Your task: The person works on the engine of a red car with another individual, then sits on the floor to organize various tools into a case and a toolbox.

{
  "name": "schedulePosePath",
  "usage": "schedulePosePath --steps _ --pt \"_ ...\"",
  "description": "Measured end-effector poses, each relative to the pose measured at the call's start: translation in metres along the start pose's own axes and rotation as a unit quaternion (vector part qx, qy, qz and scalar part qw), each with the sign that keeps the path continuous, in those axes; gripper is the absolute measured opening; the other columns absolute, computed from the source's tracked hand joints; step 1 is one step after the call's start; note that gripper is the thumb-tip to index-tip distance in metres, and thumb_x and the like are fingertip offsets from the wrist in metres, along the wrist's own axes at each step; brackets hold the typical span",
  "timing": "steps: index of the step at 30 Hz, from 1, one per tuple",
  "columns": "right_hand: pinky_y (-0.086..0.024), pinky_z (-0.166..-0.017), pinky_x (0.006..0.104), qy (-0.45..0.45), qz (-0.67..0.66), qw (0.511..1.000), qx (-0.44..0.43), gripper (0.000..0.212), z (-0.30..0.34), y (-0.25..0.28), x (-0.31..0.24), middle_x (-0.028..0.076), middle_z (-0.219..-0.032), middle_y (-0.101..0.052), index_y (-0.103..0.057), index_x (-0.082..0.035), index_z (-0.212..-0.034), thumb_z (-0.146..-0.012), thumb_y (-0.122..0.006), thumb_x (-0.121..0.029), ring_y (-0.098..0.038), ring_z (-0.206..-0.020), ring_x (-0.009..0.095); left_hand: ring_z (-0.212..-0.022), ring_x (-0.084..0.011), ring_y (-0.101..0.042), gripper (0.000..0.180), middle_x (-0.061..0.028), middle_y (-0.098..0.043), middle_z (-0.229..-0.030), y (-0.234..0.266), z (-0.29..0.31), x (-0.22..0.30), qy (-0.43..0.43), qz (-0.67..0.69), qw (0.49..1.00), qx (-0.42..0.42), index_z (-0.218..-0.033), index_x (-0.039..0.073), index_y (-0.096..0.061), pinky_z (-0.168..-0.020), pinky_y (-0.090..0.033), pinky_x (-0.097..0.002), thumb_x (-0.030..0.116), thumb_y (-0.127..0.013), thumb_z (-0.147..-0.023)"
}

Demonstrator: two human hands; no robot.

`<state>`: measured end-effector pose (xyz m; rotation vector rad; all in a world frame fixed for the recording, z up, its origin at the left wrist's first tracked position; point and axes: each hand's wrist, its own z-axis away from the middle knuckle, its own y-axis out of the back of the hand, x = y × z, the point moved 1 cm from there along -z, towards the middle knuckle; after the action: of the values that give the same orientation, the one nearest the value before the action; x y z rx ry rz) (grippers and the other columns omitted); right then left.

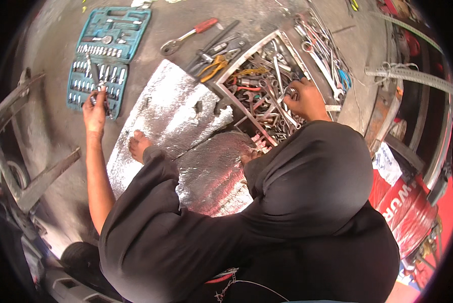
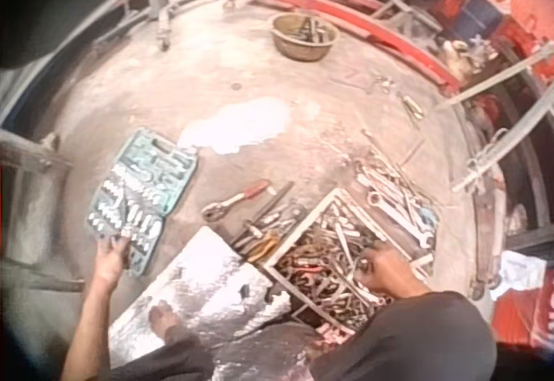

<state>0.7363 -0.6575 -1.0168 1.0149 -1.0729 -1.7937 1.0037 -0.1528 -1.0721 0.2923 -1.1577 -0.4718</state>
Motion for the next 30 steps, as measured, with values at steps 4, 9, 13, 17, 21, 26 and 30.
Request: schedulePosePath --steps 4,9,13,17,21,26,30 --pt "-0.046 -0.088 0.0451 0.102 0.012 0.981 0.165 0.034 -0.010 -0.020 -0.021 0.015 -0.113 -0.059 -0.067 -0.010 -0.107 -0.075 -0.069 -0.022 -0.055 -0.107 0.035 -0.055 -0.0027 -0.043 0.026 0.0071 -0.052 -0.064 -0.008 0.030 -0.004 0.020 0.043 0.999 -0.010 -0.082 0.007 -0.065 -0.050 -0.032 -0.0222 0.030 -0.067 -0.094" --pt "-0.048 -0.086 0.0405 0.207 -0.151 0.940 0.226 0.019 -0.047 -0.010 -0.090 0.009 -0.102 -0.064 -0.067 -0.008 -0.097 -0.078 -0.068 -0.010 -0.060 -0.097 0.030 -0.054 -0.0038 -0.041 0.033 0.0063 -0.050 -0.060 0.007 0.066 -0.003 0.023 -0.028 0.999 0.028 -0.086 0.004 -0.067 -0.049 -0.031 -0.0242 0.036 -0.069 -0.091" --pt "-0.052 -0.078 0.0423 0.277 -0.092 0.952 0.088 0.019 -0.118 -0.021 -0.132 0.012 -0.097 -0.065 -0.066 -0.007 -0.099 -0.080 -0.065 -0.013 -0.062 -0.094 0.032 -0.053 -0.0034 -0.039 0.032 0.0070 -0.048 -0.058 -0.009 0.076 -0.006 0.024 -0.029 0.999 0.007 -0.085 0.004 -0.065 -0.048 -0.030 -0.0248 0.035 -0.068 -0.092" --pt "-0.052 -0.087 0.0453 0.347 0.043 0.935 -0.056 0.032 -0.184 -0.066 -0.164 0.013 -0.110 -0.064 -0.066 -0.009 -0.111 -0.081 -0.066 -0.019 -0.061 -0.104 0.035 -0.051 -0.0036 -0.038 0.031 0.0067 -0.047 -0.057 -0.007 0.087 -0.014 0.018 -0.034 0.999 0.001 -0.085 0.003 -0.064 -0.048 -0.030 -0.0253 0.033 -0.067 -0.093" --pt "-0.052 -0.089 0.0471 0.385 0.133 0.894 -0.185 0.034 -0.206 -0.091 -0.177 0.013 -0.116 -0.060 -0.065 -0.011 -0.113 -0.084 -0.070 -0.028 -0.058 -0.112 0.035 -0.070 -0.0168 -0.056 0.040 -0.0109 -0.063 -0.072 -0.003 0.094 -0.037 0.002 -0.132 0.991 0.022 -0.091 -0.003 -0.065 -0.068 -0.047 -0.0338 0.037 -0.071 -0.088" --pt "-0.055 -0.079 0.0451 0.458 0.256 0.846 -0.095 0.019 -0.209 -0.093 -0.162 0.015 -0.105 -0.064 -0.070 -0.002 -0.092 -0.080 -0.063 -0.014 -0.065 -0.099 0.033 -0.048 -0.0056 -0.044 0.029 0.0008 -0.049 -0.056 -0.012 0.111 -0.036 -0.031 -0.069 0.997 -0.011 -0.078 0.001 -0.058 -0.044 -0.036 -0.0269 0.024 -0.068 -0.092" --pt "-0.057 -0.077 0.0436 0.436 0.290 0.851 -0.035 0.026 -0.226 -0.053 -0.147 0.016 -0.112 -0.063 -0.066 -0.006 -0.109 -0.087 -0.055 -0.013 -0.065 -0.100 0.033 -0.056 -0.0060 -0.040 0.029 0.0019 -0.047 -0.060 0.004 0.122 -0.018 0.001 -0.062 0.997 -0.056 -0.077 0.001 -0.054 -0.050 -0.034 -0.0274 0.022 -0.066 -0.093"
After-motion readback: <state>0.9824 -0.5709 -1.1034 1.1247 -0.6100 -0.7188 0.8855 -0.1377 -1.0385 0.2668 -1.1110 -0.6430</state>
